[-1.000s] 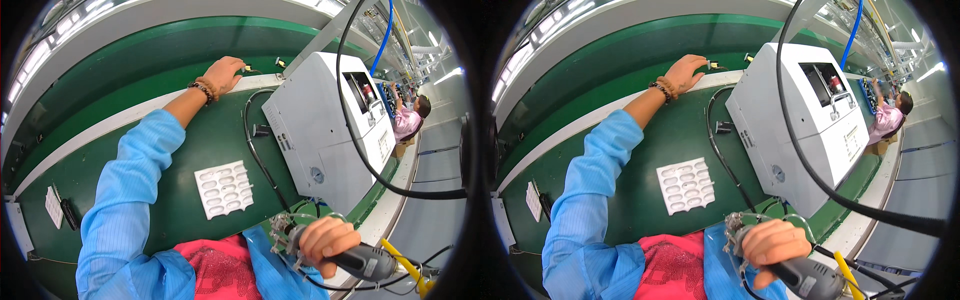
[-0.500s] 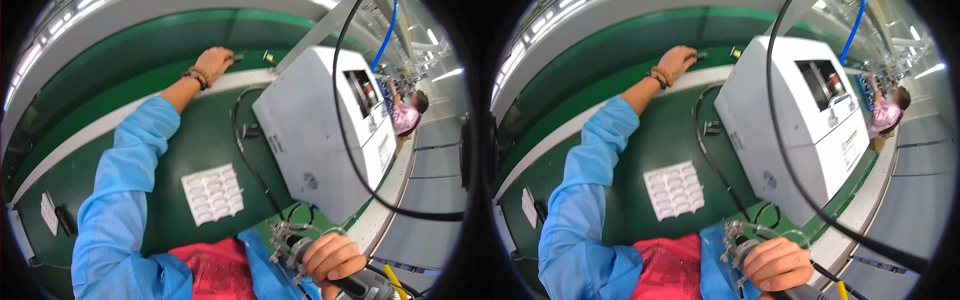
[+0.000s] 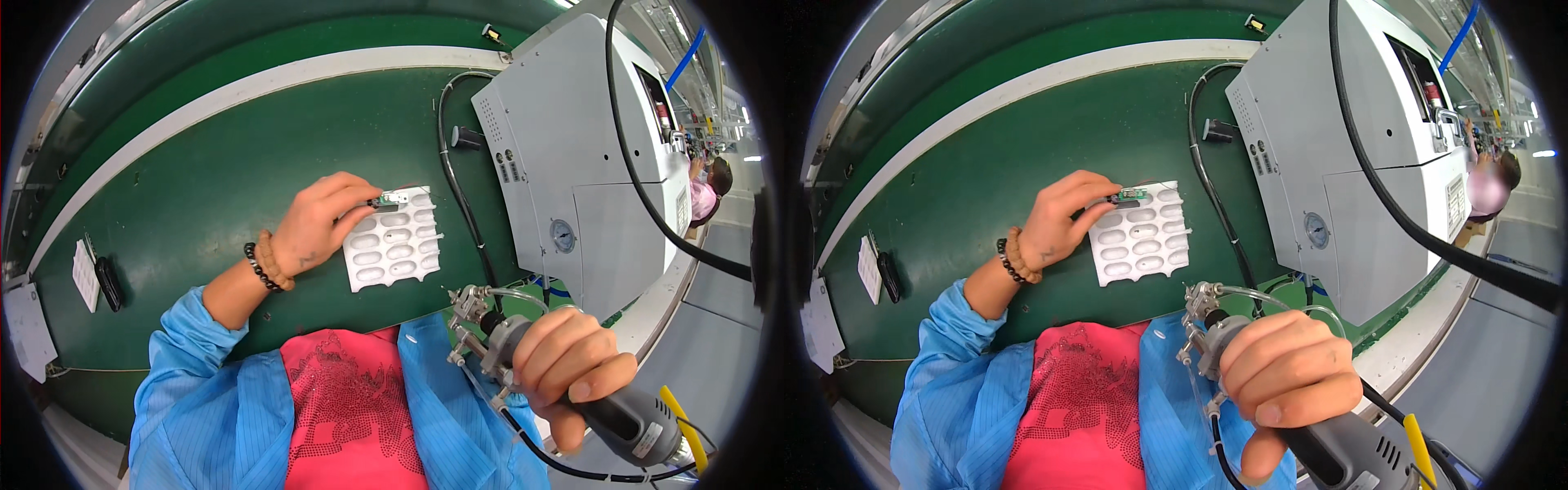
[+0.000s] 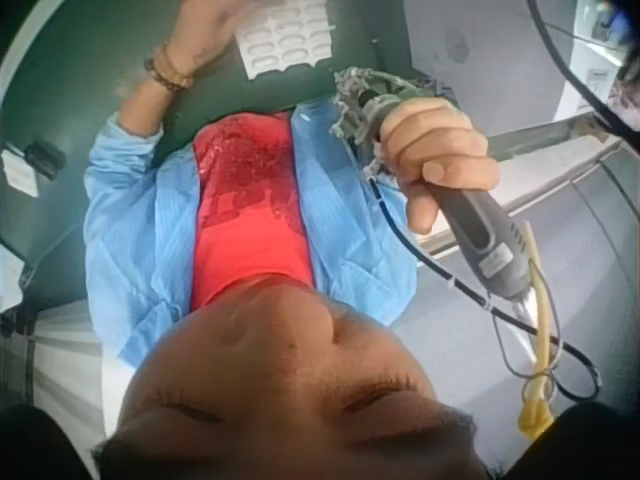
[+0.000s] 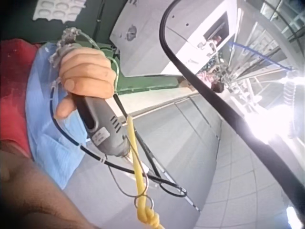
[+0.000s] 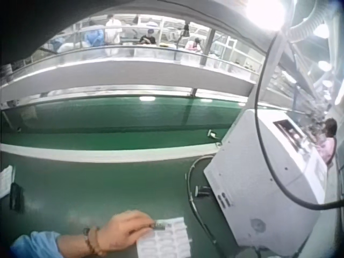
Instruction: The person uses a soldering iron to apply solder to small green circuit boards. They pick up each board from a white tray, hold it steady with their left hand, and apply the tool with their right hand. After soldering, the person places the board onto the green workbench surface.
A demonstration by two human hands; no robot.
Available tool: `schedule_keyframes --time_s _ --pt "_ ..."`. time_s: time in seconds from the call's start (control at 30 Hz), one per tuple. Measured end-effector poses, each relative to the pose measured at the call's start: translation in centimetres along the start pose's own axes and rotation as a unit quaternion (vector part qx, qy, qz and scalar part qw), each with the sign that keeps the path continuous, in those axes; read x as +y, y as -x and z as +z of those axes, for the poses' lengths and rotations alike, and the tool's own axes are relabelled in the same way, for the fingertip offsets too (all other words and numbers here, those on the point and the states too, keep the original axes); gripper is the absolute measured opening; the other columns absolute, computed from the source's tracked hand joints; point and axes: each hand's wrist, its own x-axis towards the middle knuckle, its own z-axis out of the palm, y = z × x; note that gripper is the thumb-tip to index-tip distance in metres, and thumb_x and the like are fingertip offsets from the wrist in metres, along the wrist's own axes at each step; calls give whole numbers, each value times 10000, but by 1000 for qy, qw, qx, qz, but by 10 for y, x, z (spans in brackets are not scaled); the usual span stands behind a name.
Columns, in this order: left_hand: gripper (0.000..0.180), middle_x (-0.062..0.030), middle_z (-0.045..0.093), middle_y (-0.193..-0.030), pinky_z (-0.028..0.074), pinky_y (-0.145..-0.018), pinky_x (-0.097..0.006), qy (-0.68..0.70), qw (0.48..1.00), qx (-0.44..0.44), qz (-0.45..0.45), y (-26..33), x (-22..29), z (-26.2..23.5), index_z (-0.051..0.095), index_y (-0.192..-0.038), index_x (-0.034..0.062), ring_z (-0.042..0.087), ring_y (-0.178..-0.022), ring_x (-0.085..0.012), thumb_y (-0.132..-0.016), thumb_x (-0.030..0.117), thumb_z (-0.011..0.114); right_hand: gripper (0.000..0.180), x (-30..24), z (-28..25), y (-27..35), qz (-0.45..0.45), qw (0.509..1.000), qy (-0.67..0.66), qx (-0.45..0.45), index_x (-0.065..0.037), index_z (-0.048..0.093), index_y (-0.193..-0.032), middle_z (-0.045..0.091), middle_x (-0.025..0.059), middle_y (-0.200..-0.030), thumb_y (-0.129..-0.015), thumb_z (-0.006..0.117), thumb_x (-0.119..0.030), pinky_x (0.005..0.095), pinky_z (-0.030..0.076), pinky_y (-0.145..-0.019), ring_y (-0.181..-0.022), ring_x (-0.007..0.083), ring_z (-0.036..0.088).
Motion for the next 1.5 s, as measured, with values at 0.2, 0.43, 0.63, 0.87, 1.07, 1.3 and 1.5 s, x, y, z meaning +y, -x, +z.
schedule_keyframes --time_s 0.2,0.43,0.63,0.87,1.07,1.3,1.5 --pt "256 -109 665 -1009 519 -789 -376 -72 996 47 36 12 -8 23 682 -1066 30 642 -899 -303 -815 38 731 423 11 -1 -3 9 1000 -2 -25 -36 472 -939 543 33 -634 -865 783 -313 246 489 -421 -449 129 543" --pt "261 -110 662 -1002 521 -791 -384 -52 995 76 40 9 -14 25 687 -1039 31 643 -899 -299 -784 23 745 436 20 7 -21 45 999 1 -21 -31 488 -931 538 39 -627 -850 797 -328 277 470 -424 -452 161 542" --pt "270 -119 674 -1018 526 -810 -387 13 997 60 -37 12 -21 19 693 -1014 26 648 -948 -303 -756 33 772 457 53 8 -38 38 998 19 -43 -68 459 -1002 551 12 -658 -901 719 -431 222 489 -447 -501 97 553" --pt "308 -102 684 -1021 515 -868 -402 36 998 50 -20 13 -31 21 703 -982 25 649 -1024 -295 -697 43 817 478 92 18 -46 69 997 31 -31 -85 474 -1046 564 8 -665 -899 697 -481 213 478 -443 -501 101 559" --pt "305 -81 683 -998 506 -892 -405 52 997 46 -36 10 -35 18 712 -976 32 645 -1044 -290 -690 35 816 479 115 24 -53 89 995 32 -32 -95 481 -1045 574 7 -669 -890 699 -492 223 473 -434 -505 100 570" --pt "298 -74 685 -972 503 -896 -399 53 997 44 -39 8 -38 17 714 -970 29 648 -1034 -281 -687 36 809 475 122 25 -54 100 993 39 -47 -96 484 -1051 564 2 -666 -888 705 -483 226 477 -439 -503 98 567" --pt "293 -75 684 -962 503 -900 -394 54 997 43 -37 5 -40 15 714 -964 26 651 -1023 -277 -684 34 802 467 128 28 -52 98 993 44 -39 -99 484 -1044 562 2 -670 -884 716 -471 229 467 -439 -498 97 553"
